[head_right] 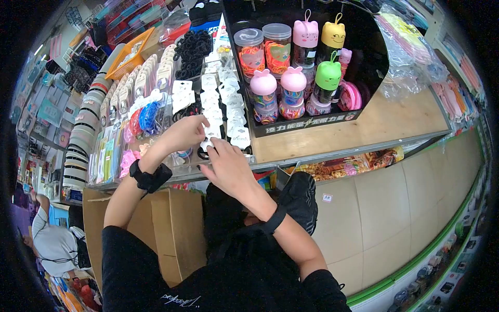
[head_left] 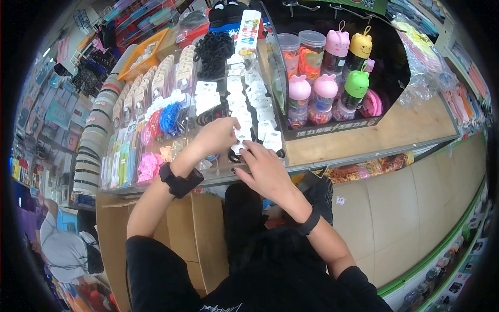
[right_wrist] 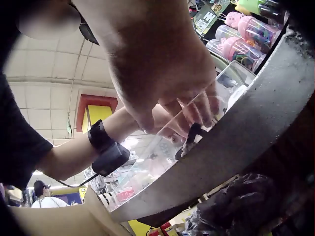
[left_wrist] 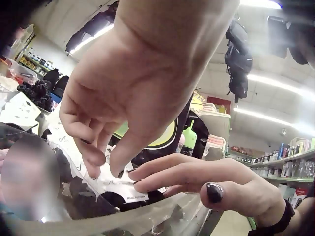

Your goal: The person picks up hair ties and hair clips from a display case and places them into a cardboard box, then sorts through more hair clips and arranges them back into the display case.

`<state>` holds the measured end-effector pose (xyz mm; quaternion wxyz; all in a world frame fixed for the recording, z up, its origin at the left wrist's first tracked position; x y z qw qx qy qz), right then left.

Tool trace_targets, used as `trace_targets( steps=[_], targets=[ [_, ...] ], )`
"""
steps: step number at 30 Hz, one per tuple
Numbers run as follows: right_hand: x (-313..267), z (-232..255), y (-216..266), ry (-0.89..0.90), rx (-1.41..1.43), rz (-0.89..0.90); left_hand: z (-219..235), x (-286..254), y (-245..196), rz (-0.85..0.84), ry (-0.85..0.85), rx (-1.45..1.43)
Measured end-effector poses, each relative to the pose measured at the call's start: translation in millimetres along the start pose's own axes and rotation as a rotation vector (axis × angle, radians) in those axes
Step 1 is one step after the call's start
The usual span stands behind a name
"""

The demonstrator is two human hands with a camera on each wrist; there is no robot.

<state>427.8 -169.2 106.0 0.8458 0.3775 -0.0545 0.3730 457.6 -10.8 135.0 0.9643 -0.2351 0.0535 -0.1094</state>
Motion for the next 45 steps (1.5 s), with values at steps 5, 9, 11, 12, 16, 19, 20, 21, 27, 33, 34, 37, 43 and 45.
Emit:
trace_targets(
  steps=[5, 9, 11, 12, 16, 19, 20, 21, 27, 33, 34, 37, 43, 45],
  targets=[
    [-2.0, 4.8, -4.3, 0.0, 0.166, -0.027, 0.9, -1.3, 2.2, -0.012, 0.053, 0.052],
    [2.0, 12.1, -7.8, -0.06, 0.473, -0.13, 26.0, -6.3, -19.2, 0.031, 0.182, -0.044],
    [4.4, 13.6, -11.3, -0.099, 0.575, -0.172, 33.3, -10.6, -24.8, 0.007, 0.254, -0.372],
    [5.6, 12.9, -14.3, -0.091, 0.634, -0.19, 38.2, -12.4, -29.0, 0.008, 0.254, -0.37],
    [7.0, 16.1, -16.9, -0.047, 0.657, -0.185, 51.9, -15.0, -35.4, 0.037, 0.231, -0.447],
    [6.5, 17.7, -14.5, 0.008, 0.693, -0.229, 51.0, -11.9, -31.0, -0.045, 0.171, -0.534],
    [6.0, 17.1, -14.1, 0.008, 0.693, -0.229, 49.9, -11.0, -31.5, -0.028, 0.142, -0.552],
    [5.2, 17.3, -13.0, -0.02, 0.657, -0.197, 49.2, -10.3, -32.2, -0.01, 0.114, -0.57],
    [4.1, 15.9, -15.7, -0.064, 0.598, -0.128, 40.3, -5.0, -24.4, -0.058, 0.102, -0.423],
    [4.4, 18.4, -17.1, -0.088, 0.626, -0.161, 39.4, -1.6, -19.8, -0.11, 0.013, -0.363],
    [4.3, 17.9, -17.6, -0.093, 0.619, -0.164, 40.3, -1.6, -20.8, -0.11, 0.014, -0.363],
    [3.7, 15.2, -18.7, -0.096, 0.592, -0.137, 42.5, -2.2, -25.4, -0.042, 0.075, -0.367],
    [4.8, 8.4, -18.7, -0.083, 0.582, -0.185, 41.1, -3.5, -28.5, -0.139, 0.004, -0.435],
    [3.8, 11.9, -13.6, -0.096, 0.535, -0.187, 41.9, -3.7, -29.6, -0.042, 0.016, -0.478]
  ],
)
Point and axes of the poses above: each hand's wrist, its own x-axis towards the middle knuckle, its own z-axis out of the back of the hand, y = z × x, the point moved 3 cm from there along x, towards the middle knuckle, and after that the axes turned 11 degrees about -z, right-handed, at the moved point
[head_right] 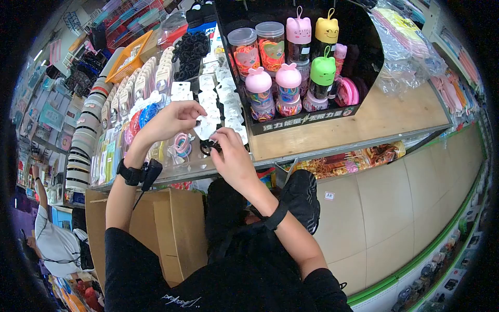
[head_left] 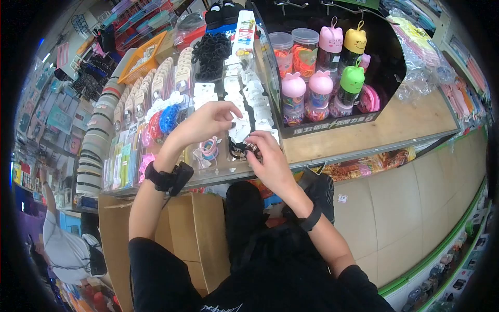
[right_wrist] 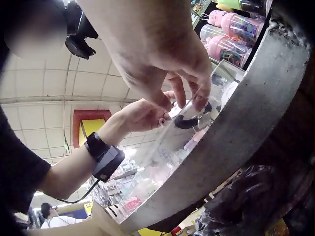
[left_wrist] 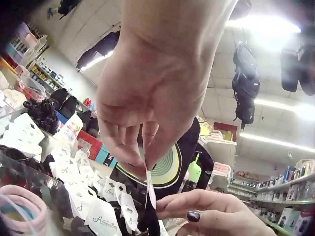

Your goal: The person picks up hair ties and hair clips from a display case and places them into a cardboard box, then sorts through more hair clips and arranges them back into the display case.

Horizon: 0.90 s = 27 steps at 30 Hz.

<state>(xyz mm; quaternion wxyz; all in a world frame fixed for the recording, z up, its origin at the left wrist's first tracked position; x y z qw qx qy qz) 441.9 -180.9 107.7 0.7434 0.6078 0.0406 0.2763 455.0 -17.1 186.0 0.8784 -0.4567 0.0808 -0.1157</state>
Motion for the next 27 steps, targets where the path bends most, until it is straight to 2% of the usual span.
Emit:
trace_targets(
  steps=[4, 7, 9, 10, 13, 15, 16, 17, 20, 21, 23, 27],
  targets=[
    [-1.6, -0.7, 3.1, -0.065, -0.086, 0.054, 0.4, -0.2, 0.2, 0.006, 0.057, -0.005],
    [-1.9, -0.7, 3.3, -0.035, -0.108, 0.054, 0.9, -0.3, 3.3, -0.085, -0.029, 0.021],
    [-2.8, -1.2, 2.8, -0.042, -0.107, 0.067, -0.6, 1.1, 2.6, -0.057, -0.004, 0.212],
    [-3.1, -1.3, 2.9, -0.048, -0.106, 0.08, -2.1, 2.6, 5.8, -0.057, -0.005, 0.212],
    [-3.0, -0.4, 3.8, -0.076, -0.079, 0.092, -9.9, 10.5, 18.4, -0.11, 0.055, 0.261],
    [-3.0, -0.7, 3.0, -0.078, -0.061, 0.086, -17.6, 15.4, 24.2, -0.128, 0.228, 0.258],
    [-2.9, -0.7, 2.4, -0.081, -0.044, 0.079, -20.1, 17.5, 27.5, -0.13, 0.246, 0.289],
    [-2.8, -0.6, 1.7, -0.082, -0.045, 0.08, -22.5, 19.3, 30.6, -0.131, 0.246, 0.29],
    [-3.6, 4.1, -0.4, -0.099, 0.089, 0.063, -28.1, 22.0, 36.5, -0.288, 0.208, 0.447],
    [-5.3, 9.5, 0.1, -0.147, 0.08, 0.064, -29.0, 21.6, 33.9, -0.289, 0.208, 0.447],
    [-7.8, 19.4, 1.0, -0.191, 0.07, 0.063, -28.0, 21.0, 29.3, -0.283, 0.131, 0.658],
    [-11.5, 35.3, -0.2, -0.263, 0.1, 0.035, -24.4, 16.5, 21.7, -0.182, 0.119, 0.619]
  ],
)
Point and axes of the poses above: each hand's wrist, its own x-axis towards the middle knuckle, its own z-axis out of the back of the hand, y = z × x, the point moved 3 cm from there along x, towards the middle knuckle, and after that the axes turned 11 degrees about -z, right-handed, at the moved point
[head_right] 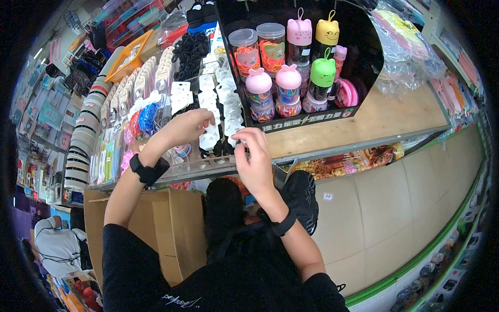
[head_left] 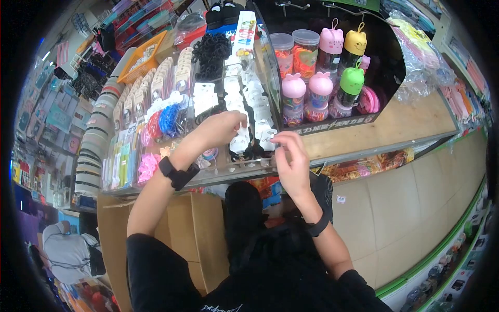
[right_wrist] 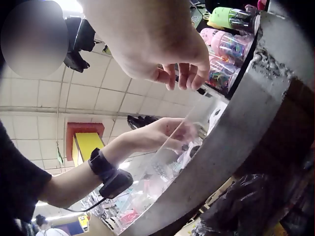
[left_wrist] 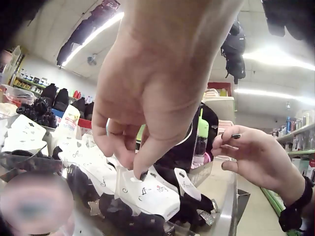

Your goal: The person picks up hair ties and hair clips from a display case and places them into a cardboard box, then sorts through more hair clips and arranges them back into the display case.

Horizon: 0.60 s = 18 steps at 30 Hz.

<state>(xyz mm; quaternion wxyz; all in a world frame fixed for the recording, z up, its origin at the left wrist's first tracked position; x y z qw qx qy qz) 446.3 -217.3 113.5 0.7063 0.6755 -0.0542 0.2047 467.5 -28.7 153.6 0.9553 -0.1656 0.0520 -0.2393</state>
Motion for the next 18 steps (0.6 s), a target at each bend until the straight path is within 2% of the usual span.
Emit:
trace_targets(
  steps=[8, 10, 12, 14, 16, 18],
  targets=[
    [-3.3, 21.6, -5.8, -0.061, -0.073, -0.023, 27.3, -51.7, -48.9, -0.038, -0.315, -0.051],
    [-6.1, 21.6, -7.2, -0.03, -0.143, -0.002, 18.3, -72.7, -67.3, -0.019, -0.344, -0.172],
    [-10.2, 18.4, -0.3, -0.034, -0.185, 0.033, 3.8, -90.8, -91.4, -0.038, -0.256, -0.374],
    [-12.2, 10.1, 6.3, 0.061, -0.277, 0.124, -26.8, -102.7, -103.9, -0.103, -0.125, -0.638],
    [-10.6, -2.5, 12.4, 0.148, -0.296, 0.122, -56.1, -110.1, -113.7, -0.182, -0.02, -0.66],
    [3.7, -26.0, 24.1, 0.208, -0.345, 0.135, -105.1, -113.8, -114.9, -0.18, 0.006, -0.693]
  ],
)
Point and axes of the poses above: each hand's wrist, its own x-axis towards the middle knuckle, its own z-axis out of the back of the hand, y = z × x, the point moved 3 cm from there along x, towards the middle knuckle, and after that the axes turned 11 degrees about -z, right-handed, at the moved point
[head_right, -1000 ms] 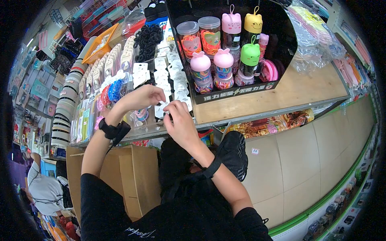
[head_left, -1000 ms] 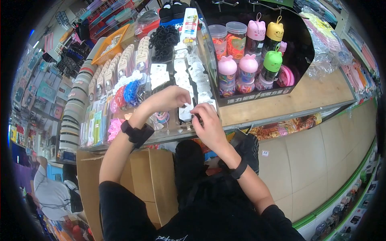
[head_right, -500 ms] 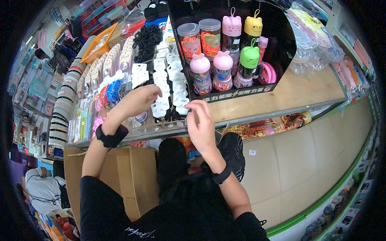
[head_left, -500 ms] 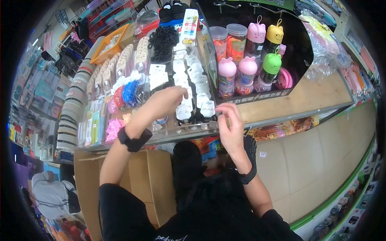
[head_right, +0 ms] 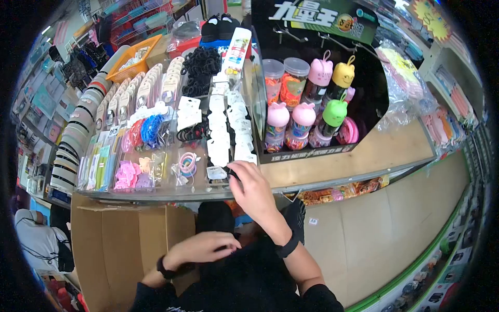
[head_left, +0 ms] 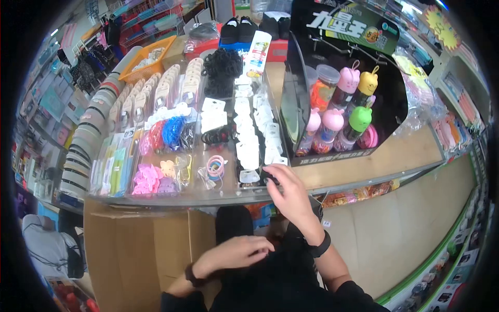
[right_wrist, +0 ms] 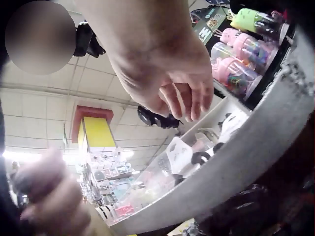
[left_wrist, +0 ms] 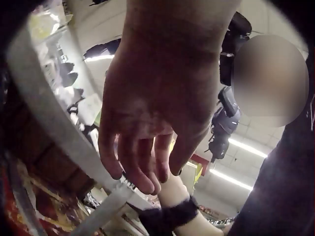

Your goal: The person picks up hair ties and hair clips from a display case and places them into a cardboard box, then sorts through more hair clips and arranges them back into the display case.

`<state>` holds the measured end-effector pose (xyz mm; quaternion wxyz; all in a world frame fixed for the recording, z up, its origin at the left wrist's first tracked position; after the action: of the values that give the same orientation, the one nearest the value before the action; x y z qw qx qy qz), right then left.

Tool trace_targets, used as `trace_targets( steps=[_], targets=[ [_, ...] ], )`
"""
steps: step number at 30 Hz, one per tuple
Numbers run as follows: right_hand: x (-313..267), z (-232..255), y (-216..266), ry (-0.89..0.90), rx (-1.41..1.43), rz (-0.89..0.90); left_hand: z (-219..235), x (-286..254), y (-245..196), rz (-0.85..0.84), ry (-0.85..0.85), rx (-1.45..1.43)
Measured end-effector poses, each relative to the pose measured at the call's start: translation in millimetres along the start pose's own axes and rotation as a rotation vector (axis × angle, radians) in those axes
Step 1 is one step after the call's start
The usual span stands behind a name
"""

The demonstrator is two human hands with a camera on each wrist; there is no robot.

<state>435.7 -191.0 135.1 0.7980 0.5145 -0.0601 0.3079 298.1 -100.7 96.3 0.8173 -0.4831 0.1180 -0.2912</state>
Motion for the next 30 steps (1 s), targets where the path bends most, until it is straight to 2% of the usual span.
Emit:
trace_targets(
  steps=[4, 8, 10, 13, 14, 16, 22, 24, 27, 30],
  targets=[
    [20.1, -27.5, -3.5, 0.18, -0.158, -0.099, -31.4, 4.5, 33.0, -0.043, -0.032, 0.057],
    [26.5, -32.8, -2.1, 0.262, -0.171, -0.143, -54.6, 6.8, 57.5, -0.027, -0.015, 0.028],
    [22.7, -28.7, -3.6, 0.226, -0.207, -0.059, -62.5, 6.6, 68.0, -0.038, -0.004, -0.067],
    [11.9, -9.4, -6.0, -0.059, 0.025, -0.325, -69.6, 6.4, 80.7, -0.017, -0.008, -0.164],
    [4.8, -2.2, -13.0, -0.152, 0.001, -0.301, -72.7, 7.4, 85.6, 0.006, -0.003, -0.236],
    [-13.0, 10.9, -38.1, -0.292, 0.064, -0.379, -72.4, 7.7, 90.2, -0.021, -0.04, -0.213],
    [-29.0, 31.6, -71.5, -0.408, -0.191, -0.297, -70.9, 4.1, 103.2, 0.08, -0.061, -0.084],
    [-28.6, 29.2, -74.0, -0.399, -0.213, -0.31, -69.4, 3.6, 104.7, 0.114, -0.058, -0.065],
    [-24.2, 21.2, -74.4, -0.391, -0.397, -0.178, -72.0, 3.0, 109.9, 0.103, -0.06, 0.03],
    [-24.7, 16.8, -69.5, -0.387, -0.555, -0.128, -73.7, 1.6, 111.3, 0.132, -0.026, 0.166]
  ],
)
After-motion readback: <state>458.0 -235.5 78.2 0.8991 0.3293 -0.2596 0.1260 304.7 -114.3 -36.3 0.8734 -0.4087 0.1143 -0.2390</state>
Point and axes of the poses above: each hand's wrist, its own x-axis towards the middle knuckle, its own z-axis out of the back of the hand, y = z × x, the point moved 3 cm from there along x, towards the middle knuckle, and after that the axes turned 11 degrees about -z, right-handed, at the moved point
